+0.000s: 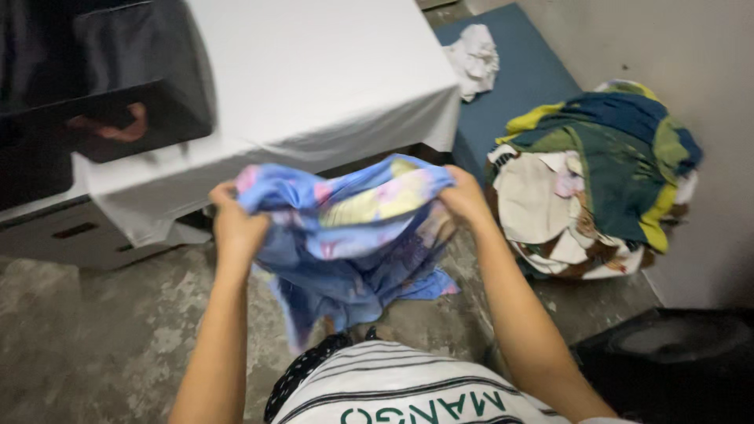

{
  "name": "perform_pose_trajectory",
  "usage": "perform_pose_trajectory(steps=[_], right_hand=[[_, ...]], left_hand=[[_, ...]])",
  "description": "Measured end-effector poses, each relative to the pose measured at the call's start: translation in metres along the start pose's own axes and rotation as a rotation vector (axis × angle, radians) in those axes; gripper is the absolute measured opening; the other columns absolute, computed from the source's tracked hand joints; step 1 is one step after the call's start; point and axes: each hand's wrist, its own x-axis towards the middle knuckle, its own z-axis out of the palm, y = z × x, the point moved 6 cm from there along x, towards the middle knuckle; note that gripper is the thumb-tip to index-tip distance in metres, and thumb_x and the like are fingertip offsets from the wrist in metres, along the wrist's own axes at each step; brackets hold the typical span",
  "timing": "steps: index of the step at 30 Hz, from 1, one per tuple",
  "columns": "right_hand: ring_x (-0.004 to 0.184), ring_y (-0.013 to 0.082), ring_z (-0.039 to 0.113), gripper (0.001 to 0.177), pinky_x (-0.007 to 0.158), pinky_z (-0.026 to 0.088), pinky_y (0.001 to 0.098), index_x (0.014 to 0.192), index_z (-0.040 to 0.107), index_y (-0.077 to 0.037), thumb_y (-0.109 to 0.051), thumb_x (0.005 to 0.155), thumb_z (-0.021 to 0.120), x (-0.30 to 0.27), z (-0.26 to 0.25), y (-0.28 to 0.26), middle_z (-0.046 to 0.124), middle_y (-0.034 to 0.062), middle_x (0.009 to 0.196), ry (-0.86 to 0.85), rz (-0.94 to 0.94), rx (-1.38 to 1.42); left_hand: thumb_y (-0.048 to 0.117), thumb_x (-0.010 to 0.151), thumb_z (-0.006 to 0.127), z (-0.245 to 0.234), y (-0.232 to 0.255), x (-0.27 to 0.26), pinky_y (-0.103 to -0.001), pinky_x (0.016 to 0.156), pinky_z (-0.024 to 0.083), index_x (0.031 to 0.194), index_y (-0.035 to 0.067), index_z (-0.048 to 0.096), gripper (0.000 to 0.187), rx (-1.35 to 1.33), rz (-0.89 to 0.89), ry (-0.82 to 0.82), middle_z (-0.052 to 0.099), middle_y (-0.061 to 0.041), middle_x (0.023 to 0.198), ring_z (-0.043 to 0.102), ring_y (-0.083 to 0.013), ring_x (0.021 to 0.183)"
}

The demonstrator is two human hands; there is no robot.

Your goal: The person folds a light-colored towel and places it into a black storage bin. Then the person unfolds and refolds a blue butterfly-patterned sheet on a white table, smoothing and aligning the edges before folding it into a compact rectangle.

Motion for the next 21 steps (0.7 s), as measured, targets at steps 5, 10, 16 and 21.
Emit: perform_pose_trajectory(steps=[5,10,16,21], right_hand=[[0.087,0.0165,0.068,0.043,0.077,0.056,0.0326,0.111,0.069,-0.006,-0.017,0.072,0.081,-0.028,0.16,-0.111,0.073,0.0077,0.096,-0.539,-0.216,-0.043],[0.077,0.0229,0.072,0.041,0.072,0.056,0.0364,0.096,0.073,-0.008,-0.032,0.065,0.084,-0.032,0.208,-0.133,0.075,0.0101,0.083,-0.769,-0.372,-0.437],[0.074,0.0303,0.071,0.041,0.069,0.055,0.0413,0.094,0.079,-0.014,-0.036,0.06,0.082,-0.021,0.211,-0.097,0.074,0.012,0.081,-0.786,-0.302,-0.632],[0.079,0.0369,0.068,0.017,0.072,0.051,0.0486,0.082,0.075,-0.012,-0.025,0.071,0.075,-0.007,0.17,-0.123,0.071,0.0158,0.08,0.227,-0.505,-0.657]], left_hand=[[0.02,0.054,0.097,0.039,0.051,-0.041,-0.047,0.083,0.05,0.146,0.012,0.041,0.108,0.056,0.337,-0.329,0.057,-0.025,0.109,0.06,-0.0463,0.1],[0.001,0.075,0.07,-0.01,0.049,-0.03,-0.043,0.077,0.051,0.096,0.008,0.073,0.022,-0.067,0.445,-0.154,0.065,-0.014,0.091,0.065,-0.0355,0.089],[-0.002,0.073,0.066,-0.076,0.019,0.0,-0.041,0.067,0.05,0.087,0.005,0.069,0.015,-0.046,0.318,-0.089,0.064,-0.013,0.081,0.065,-0.0322,0.075],[-0.003,0.075,0.064,-0.089,0.01,0.006,-0.041,0.069,0.049,0.089,0.006,0.072,0.018,0.038,0.391,0.06,0.067,-0.013,0.084,0.064,-0.0331,0.079]])
